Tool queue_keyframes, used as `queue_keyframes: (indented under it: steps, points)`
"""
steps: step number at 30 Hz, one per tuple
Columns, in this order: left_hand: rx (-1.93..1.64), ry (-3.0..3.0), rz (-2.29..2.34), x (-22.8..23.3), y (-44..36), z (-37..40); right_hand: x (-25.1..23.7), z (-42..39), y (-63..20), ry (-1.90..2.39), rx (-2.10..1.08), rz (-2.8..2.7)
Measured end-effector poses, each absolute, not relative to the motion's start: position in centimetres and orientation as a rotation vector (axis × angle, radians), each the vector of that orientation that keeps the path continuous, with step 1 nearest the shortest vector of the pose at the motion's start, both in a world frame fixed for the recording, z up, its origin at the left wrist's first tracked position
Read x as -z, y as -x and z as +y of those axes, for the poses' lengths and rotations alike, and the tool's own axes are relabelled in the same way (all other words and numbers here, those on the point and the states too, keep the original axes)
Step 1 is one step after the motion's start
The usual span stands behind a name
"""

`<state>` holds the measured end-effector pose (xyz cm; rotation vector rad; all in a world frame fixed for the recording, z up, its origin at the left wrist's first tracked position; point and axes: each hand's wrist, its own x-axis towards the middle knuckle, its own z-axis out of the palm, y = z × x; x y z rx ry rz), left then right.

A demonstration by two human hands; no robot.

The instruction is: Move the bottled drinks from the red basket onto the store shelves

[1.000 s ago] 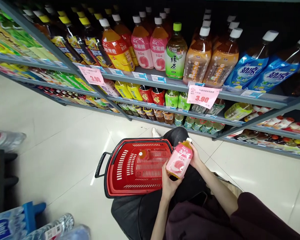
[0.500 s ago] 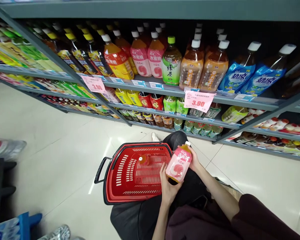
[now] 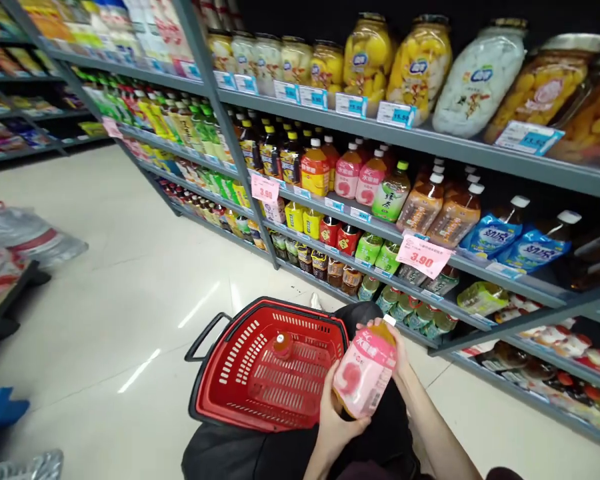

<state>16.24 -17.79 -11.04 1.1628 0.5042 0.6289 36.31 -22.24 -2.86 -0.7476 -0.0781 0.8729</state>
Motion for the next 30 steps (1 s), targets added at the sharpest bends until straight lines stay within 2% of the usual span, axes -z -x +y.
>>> queue_keyframes:
  steps: [4,8,14,22,30]
  points:
    - [-0.444,-0.828,0.351,10.3,-16.0,-18.2,-1.8,-21.4,-37.2,0.914,-1.089,-0.487]
    - [-0.225,-0.568,0.26,9.1,-15.1,-18.9,-3.5,-20.6,-36.9,0.949,-1.26,-0.596]
    - [-0.16,-0.471,0.167,8.6,-14.3,-19.3,-3.4,-20.0,-35.9,1.01,-1.264,-0.442]
    - [-0.191,-0.314,0.198,9.0,-14.5,-19.3,-5.6,-18.1,-34.3,1.0,-1.32,-0.665]
    - [-0.221,-0.277,0.269,8.5,-14.7,-19.0,-5.4,-18.2,-34.6,1.052,-1.265,-0.864]
